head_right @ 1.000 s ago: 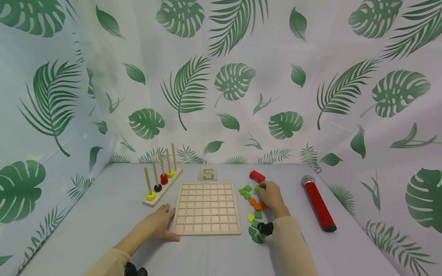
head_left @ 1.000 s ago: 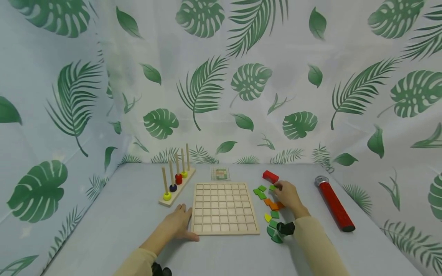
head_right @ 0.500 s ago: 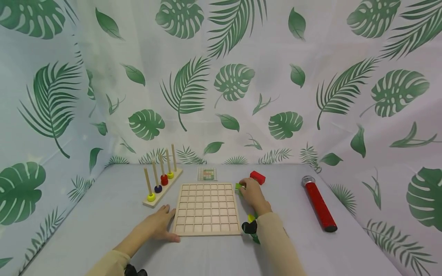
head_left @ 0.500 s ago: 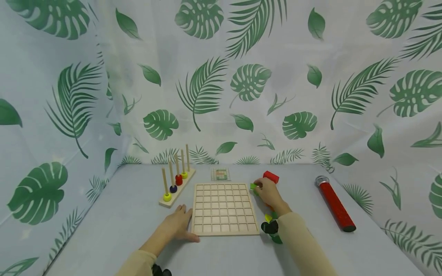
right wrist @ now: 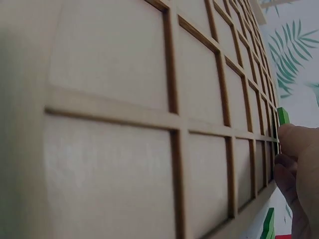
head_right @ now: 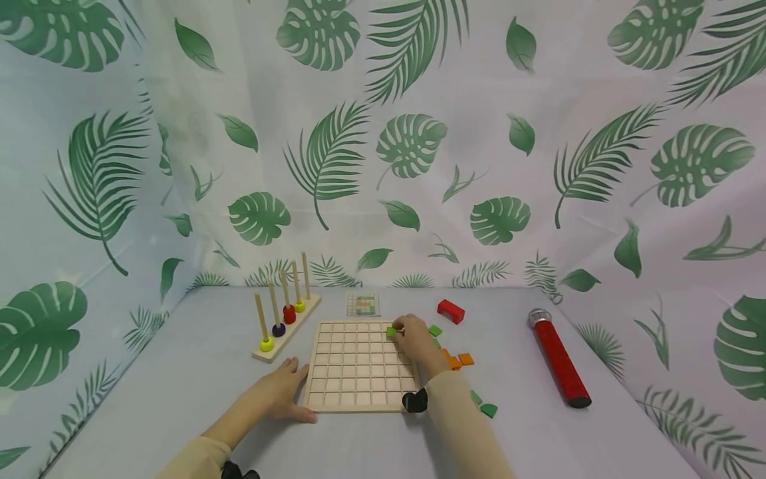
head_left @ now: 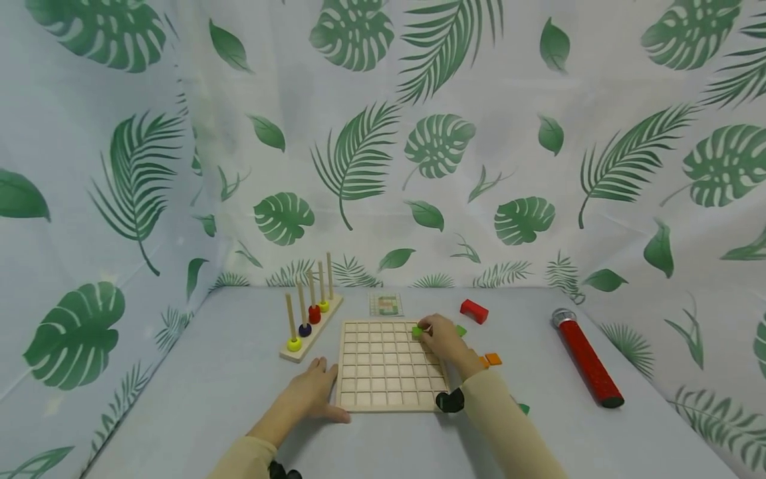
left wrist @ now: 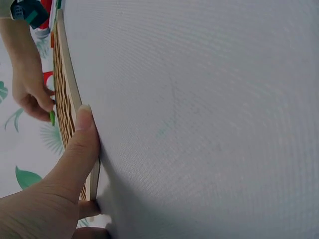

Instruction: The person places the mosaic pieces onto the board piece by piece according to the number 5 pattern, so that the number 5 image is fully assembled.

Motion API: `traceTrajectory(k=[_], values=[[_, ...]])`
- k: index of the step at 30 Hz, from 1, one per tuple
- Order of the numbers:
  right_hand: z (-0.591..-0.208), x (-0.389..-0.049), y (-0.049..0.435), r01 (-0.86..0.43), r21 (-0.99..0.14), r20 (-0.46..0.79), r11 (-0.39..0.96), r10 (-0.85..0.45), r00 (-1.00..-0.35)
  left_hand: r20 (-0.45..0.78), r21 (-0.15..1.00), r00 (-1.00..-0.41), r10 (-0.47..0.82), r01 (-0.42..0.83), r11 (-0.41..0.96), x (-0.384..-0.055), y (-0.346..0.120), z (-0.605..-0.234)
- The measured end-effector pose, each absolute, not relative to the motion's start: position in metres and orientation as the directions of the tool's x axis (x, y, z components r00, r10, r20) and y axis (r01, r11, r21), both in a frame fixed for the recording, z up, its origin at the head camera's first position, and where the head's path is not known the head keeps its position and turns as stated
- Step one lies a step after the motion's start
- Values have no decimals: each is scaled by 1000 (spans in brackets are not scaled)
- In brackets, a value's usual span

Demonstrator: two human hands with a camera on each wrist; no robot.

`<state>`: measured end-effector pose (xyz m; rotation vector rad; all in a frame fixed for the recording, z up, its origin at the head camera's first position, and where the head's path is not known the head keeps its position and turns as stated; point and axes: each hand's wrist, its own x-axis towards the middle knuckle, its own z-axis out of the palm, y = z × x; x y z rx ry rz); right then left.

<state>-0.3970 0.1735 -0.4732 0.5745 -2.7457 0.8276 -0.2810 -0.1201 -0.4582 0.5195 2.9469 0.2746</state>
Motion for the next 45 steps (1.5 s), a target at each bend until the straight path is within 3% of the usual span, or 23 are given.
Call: traceTrajectory(k=[30,36,45], values=[[-469,-395,173,-408,-470,278,783,-307,-910,-107,175,-930,351,330,928,-283,-113,-451],[-470,-397,173,-419,-502,291,756,-309,-906,-104,183,-933,346,324,928,-283,-115,-452],[-474,-392,183,-338,-602,298,724,-189,-936,-119,205,-930,348,320,925,-280,-118,-456]])
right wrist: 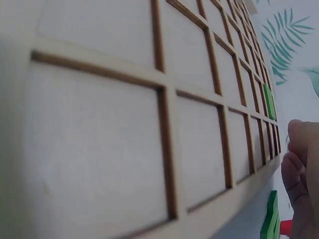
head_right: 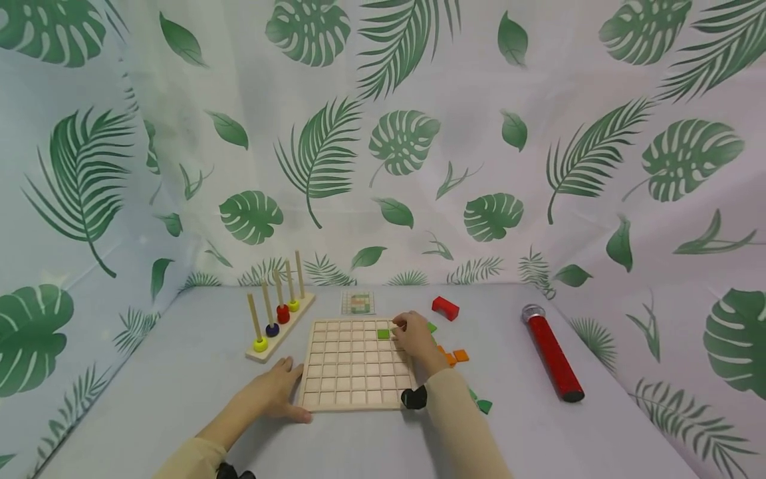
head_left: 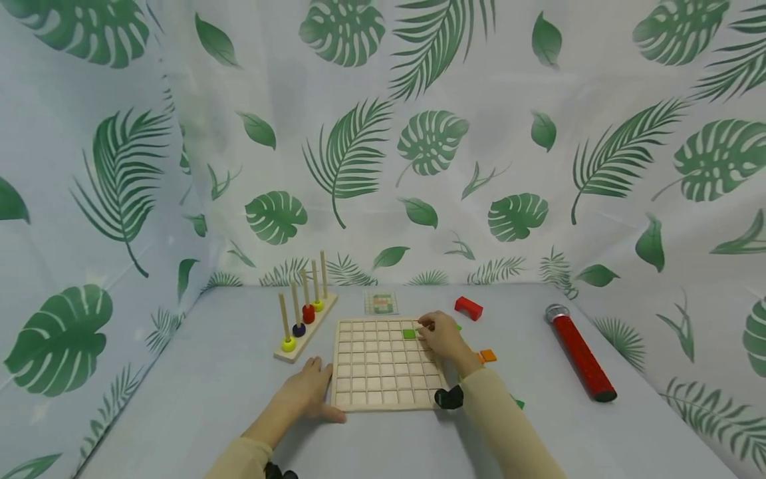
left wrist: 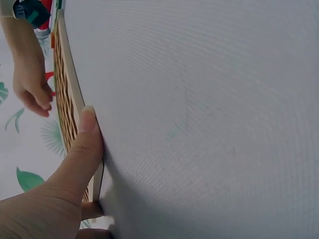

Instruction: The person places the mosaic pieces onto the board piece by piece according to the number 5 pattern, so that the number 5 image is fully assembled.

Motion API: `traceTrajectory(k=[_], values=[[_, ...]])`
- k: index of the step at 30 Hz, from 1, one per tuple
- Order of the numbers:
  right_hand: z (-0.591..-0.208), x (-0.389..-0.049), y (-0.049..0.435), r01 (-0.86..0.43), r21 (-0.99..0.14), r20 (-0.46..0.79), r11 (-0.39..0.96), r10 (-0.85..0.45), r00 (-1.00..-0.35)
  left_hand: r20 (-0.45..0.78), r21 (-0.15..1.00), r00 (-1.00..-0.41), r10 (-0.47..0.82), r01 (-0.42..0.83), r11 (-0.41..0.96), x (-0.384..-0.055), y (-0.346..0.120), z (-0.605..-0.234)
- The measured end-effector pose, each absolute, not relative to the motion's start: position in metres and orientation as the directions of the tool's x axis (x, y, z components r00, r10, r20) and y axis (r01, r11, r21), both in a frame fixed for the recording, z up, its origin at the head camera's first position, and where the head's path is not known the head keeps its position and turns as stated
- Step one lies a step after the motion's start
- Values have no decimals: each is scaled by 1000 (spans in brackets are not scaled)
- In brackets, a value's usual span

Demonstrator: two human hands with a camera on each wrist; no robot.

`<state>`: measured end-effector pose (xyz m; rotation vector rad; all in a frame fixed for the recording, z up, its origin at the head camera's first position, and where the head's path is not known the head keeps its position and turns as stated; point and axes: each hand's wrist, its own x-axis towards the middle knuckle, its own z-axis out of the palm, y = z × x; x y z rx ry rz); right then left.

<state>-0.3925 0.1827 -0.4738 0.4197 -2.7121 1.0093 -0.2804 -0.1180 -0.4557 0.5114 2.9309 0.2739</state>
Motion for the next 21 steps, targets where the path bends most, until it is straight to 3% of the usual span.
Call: traceTrajectory(k=[13,21], values=[[-472,-398,222,-288,-549,397,785,-58,-916,-93,180,-933,348,328,927,-283,-121,-463],[-480,-398,247,-98,-621,271,778,96,-958,-113,152,-938,328,310,938,-284,-120,-459]])
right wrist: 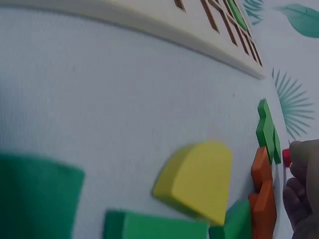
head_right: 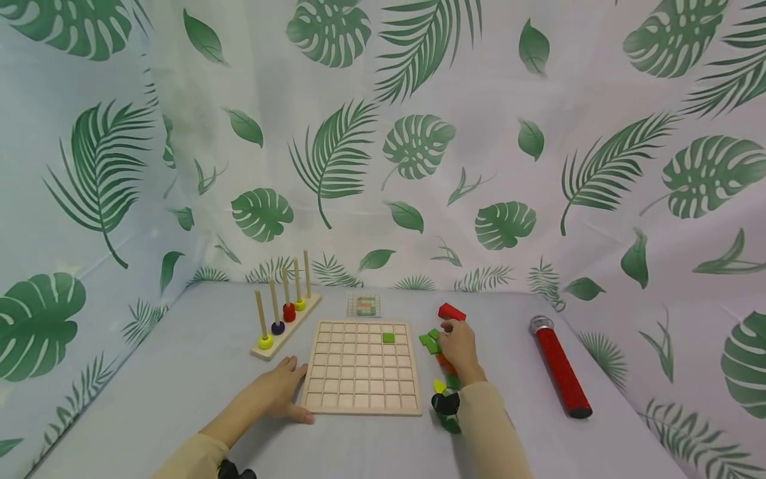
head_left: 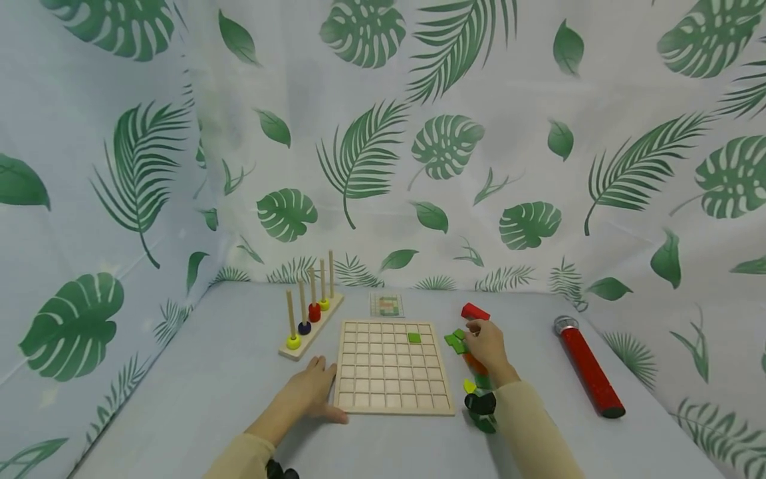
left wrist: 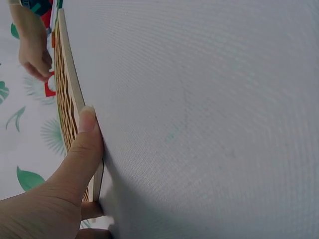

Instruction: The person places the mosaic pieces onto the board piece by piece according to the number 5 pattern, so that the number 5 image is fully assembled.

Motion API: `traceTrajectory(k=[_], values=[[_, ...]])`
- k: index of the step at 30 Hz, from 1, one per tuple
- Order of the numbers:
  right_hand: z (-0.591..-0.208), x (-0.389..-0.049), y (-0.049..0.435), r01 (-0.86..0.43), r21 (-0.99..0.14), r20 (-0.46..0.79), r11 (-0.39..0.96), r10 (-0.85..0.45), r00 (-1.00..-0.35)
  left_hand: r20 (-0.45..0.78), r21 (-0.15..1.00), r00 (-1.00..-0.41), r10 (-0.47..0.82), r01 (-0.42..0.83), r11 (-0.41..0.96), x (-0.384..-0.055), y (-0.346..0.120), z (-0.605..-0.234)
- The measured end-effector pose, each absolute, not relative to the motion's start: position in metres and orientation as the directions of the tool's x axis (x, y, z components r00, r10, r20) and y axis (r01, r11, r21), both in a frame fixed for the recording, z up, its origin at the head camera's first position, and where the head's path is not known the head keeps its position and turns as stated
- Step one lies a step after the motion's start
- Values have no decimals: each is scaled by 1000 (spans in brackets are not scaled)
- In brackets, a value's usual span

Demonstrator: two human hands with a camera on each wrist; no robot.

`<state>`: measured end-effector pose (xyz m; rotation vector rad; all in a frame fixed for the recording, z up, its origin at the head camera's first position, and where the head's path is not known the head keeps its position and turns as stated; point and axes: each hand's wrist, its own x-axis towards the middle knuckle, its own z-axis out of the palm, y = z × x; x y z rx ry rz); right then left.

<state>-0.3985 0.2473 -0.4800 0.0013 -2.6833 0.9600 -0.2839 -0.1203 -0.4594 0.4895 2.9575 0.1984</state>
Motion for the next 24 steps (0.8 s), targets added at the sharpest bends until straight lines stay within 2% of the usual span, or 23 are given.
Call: traceTrajectory(k=[8,14,24], values=[[-482,-397,255,-71,-615,238,786,99,-966,-94,151,-936,340,324,934,-282,-122,-457],[-484,-397,248,-5,-646,157,763,126,-980,-93,174,-933,348,329,928,-279,-123,-458],[-481,-403,237,8,-586,199,810,153,-968,-82,177,-933,350,332,927,-279,-122,-456]])
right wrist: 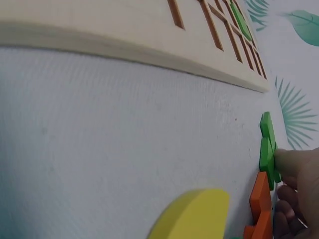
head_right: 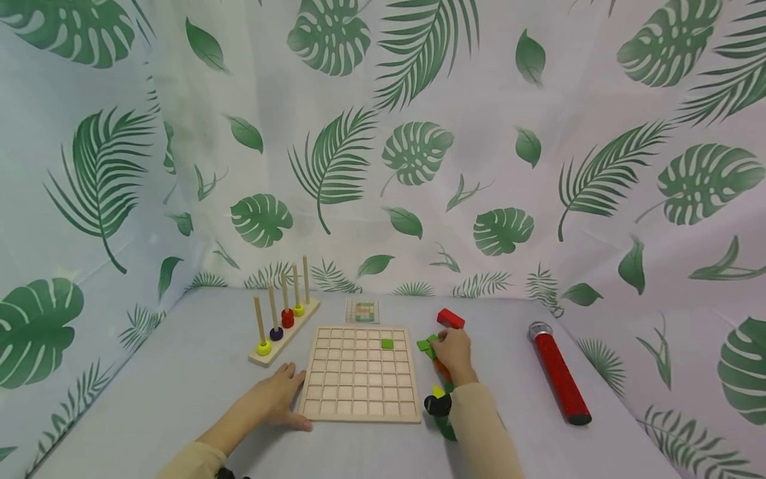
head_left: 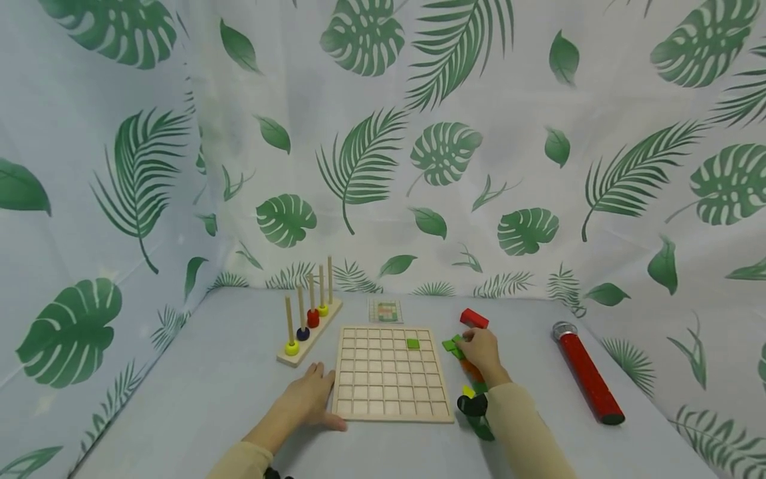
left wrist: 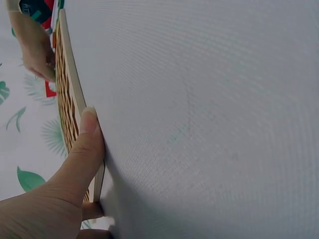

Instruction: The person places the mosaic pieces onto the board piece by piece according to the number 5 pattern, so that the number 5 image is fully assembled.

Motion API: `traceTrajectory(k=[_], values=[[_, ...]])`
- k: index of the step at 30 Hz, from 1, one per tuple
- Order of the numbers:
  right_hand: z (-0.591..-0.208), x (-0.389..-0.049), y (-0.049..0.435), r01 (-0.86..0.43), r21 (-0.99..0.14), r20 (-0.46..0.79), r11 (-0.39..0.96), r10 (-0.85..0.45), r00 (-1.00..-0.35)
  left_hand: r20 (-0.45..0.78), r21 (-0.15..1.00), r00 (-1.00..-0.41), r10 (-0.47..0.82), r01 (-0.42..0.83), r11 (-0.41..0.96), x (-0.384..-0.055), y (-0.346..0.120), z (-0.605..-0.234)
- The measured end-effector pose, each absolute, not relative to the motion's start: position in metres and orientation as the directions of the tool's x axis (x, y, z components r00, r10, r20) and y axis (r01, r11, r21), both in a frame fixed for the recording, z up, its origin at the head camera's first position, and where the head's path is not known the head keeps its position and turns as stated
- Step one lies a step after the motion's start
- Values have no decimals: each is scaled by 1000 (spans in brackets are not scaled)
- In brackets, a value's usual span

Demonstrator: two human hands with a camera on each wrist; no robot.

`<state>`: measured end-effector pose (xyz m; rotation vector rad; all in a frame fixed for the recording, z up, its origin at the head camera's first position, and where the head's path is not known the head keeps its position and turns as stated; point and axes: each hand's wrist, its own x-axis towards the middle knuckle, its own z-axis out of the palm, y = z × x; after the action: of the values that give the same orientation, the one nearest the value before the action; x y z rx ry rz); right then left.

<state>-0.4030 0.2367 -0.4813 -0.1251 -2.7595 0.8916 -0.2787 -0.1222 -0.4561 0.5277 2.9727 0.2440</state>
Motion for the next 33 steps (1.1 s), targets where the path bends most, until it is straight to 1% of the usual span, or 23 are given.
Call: traceTrajectory(k=[5,11,18,27,33], values=[[-476,-404,233,17,-584,193,812,159,-968,-74,174,-935,348,331,927,-281,-124,-457],[-475,-405,236,50,-565,141,824,156,-978,-82,172,-933,350,333,927,-281,-124,-456],[-474,-406,238,105,-609,61,786,179,-982,-90,156,-935,343,326,932,-281,-124,-455],[-479,-410,241,96,-568,102,817,186,-977,-93,171,-936,338,320,932,-280,-121,-453],[-477,-407,238,95,-547,125,832,193,-973,-115,210,-935,334,306,928,-280,-121,-453]])
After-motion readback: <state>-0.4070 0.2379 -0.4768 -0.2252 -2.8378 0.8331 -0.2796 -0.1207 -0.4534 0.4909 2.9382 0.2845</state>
